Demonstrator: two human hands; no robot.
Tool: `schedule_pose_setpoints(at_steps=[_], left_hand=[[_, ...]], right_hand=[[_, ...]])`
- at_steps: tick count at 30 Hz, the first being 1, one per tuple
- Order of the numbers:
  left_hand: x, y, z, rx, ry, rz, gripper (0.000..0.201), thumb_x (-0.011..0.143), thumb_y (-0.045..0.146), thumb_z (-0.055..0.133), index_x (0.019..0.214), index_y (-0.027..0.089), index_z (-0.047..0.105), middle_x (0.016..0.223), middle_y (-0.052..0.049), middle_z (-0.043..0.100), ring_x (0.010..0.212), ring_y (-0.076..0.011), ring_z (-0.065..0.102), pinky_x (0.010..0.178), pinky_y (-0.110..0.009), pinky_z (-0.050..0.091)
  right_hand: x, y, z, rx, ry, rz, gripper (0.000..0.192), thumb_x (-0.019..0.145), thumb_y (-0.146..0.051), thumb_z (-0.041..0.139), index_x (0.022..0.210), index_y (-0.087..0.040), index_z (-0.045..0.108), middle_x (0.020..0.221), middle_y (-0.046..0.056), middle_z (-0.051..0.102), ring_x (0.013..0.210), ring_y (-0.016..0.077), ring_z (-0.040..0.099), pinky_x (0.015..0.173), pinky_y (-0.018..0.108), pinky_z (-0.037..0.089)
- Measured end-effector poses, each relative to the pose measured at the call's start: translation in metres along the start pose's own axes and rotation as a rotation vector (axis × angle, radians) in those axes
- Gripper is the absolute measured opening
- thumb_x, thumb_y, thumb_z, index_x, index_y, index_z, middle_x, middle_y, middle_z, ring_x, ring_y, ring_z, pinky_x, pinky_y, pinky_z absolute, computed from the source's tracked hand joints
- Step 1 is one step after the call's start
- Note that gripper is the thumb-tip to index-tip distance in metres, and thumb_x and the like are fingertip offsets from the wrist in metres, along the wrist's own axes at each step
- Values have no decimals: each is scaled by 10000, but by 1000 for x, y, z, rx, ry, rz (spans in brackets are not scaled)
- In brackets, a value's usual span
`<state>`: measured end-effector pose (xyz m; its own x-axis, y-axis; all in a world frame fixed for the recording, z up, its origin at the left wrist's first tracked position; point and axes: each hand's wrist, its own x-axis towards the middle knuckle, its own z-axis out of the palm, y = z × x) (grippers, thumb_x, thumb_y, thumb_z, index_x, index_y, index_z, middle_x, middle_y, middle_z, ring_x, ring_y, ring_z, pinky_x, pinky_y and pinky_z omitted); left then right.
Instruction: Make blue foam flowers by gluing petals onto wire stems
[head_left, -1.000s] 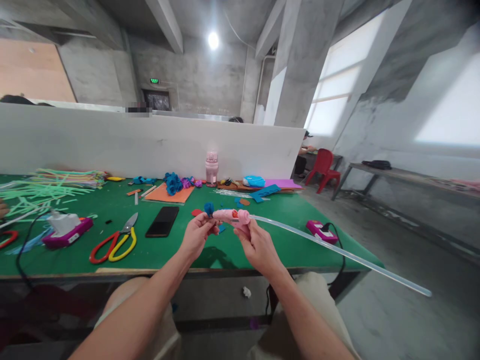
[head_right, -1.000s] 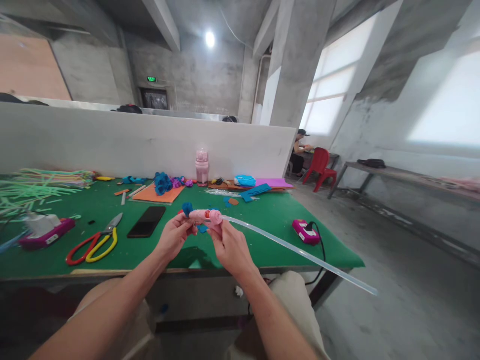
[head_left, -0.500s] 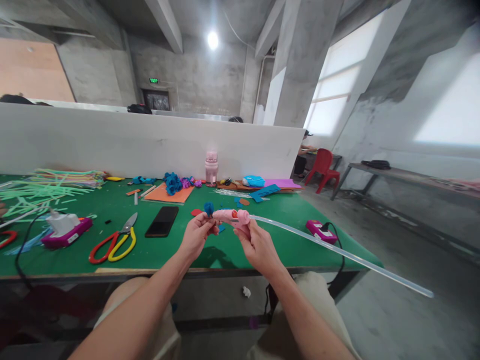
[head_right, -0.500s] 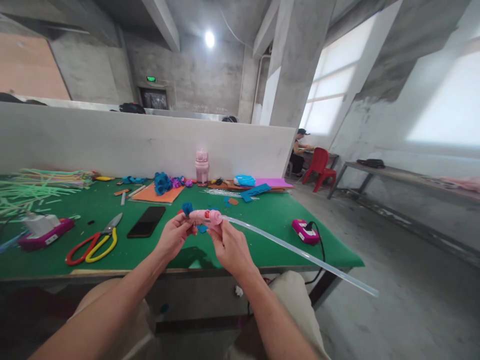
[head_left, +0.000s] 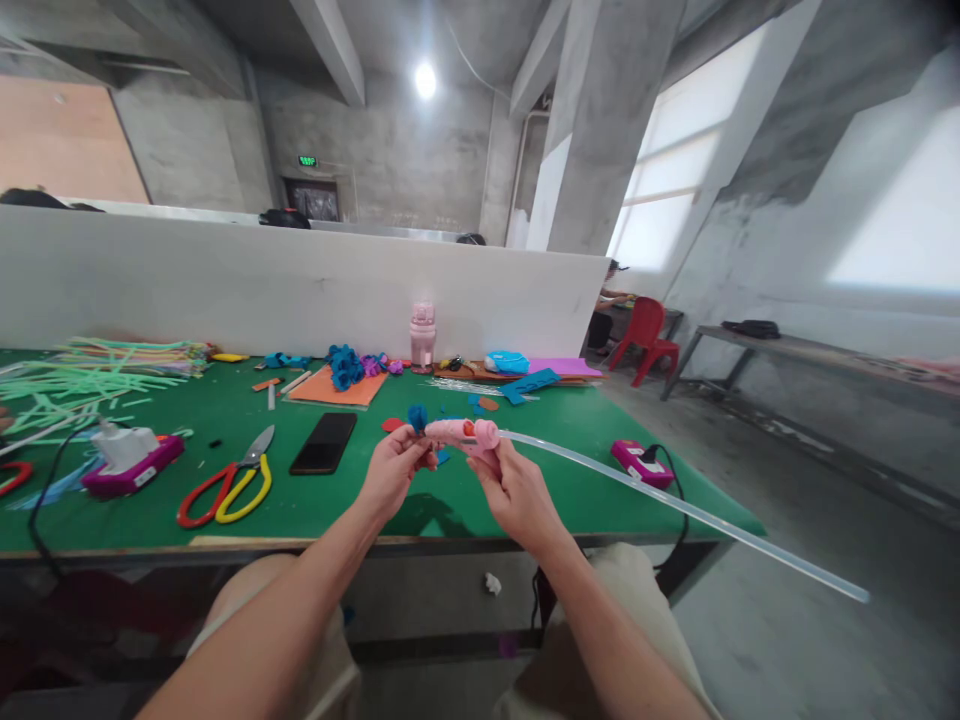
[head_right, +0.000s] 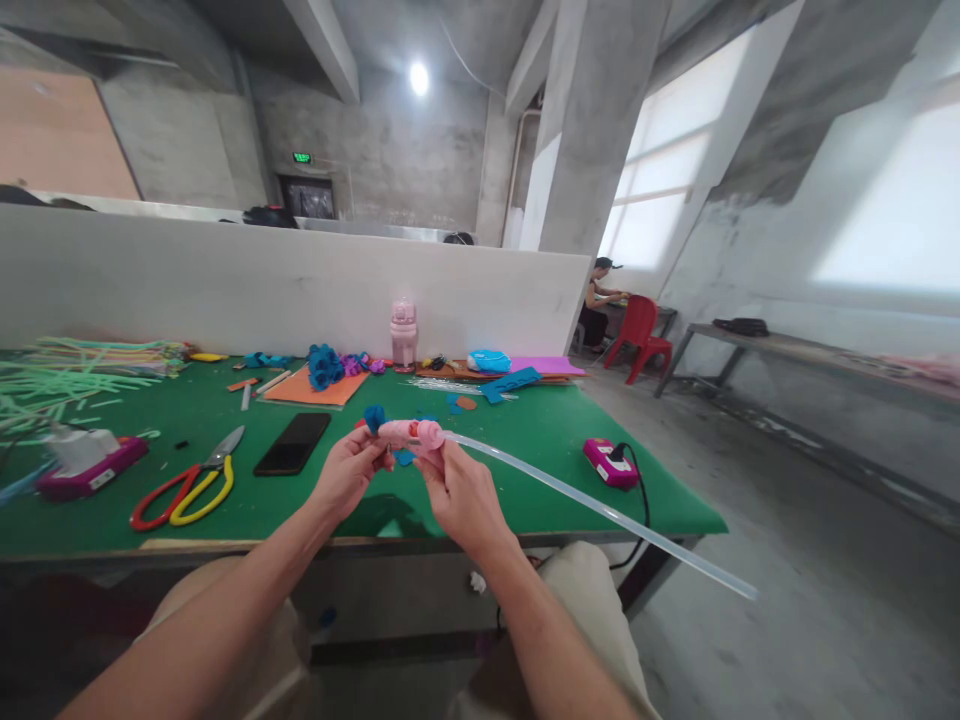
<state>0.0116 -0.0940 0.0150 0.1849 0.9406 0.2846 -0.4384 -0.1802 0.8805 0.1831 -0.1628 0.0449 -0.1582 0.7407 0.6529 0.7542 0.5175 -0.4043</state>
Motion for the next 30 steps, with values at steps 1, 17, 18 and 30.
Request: schedule_pose_setpoints(at_steps=[1, 17, 18, 30], left_hand=[[0, 0, 0, 2, -2, 0, 185, 707, 259, 665, 821, 130, 597, 739, -26, 652, 536, -78, 556, 543, -216, 435], [-1, 2, 2, 9, 2, -14, 187, 697, 261, 669, 812, 131, 600, 731, -23, 649, 532, -84, 553, 533, -217, 427], [-1, 2, 2, 10, 4, -14, 188, 697, 261, 670, 813, 131, 600, 732, -25, 650, 532, -85, 553, 532, -217, 426], [-1, 1, 1, -6, 2, -11, 198, 689, 260, 679, 813, 131, 594, 672, 3, 614, 524, -77, 545, 532, -210, 434]], right_hand=[[0, 0, 0, 5, 4, 1, 216, 890, -316, 413, 1016, -164, 501, 879, 90, 654, 774, 222, 624, 649, 272, 437], [0, 0, 0, 8, 0, 3, 240, 891, -324, 405, 1043, -169, 508, 916, 97, 653, 815, 221, 626, 673, 268, 445], [0, 0, 0, 12, 0, 6, 235, 890, -321, 405, 1039, -170, 507, 912, 96, 653, 815, 221, 625, 672, 269, 443], [0, -1, -2, 15, -14, 12, 210, 888, -314, 411, 998, -167, 512, 876, 85, 651, 771, 209, 619, 650, 261, 428]])
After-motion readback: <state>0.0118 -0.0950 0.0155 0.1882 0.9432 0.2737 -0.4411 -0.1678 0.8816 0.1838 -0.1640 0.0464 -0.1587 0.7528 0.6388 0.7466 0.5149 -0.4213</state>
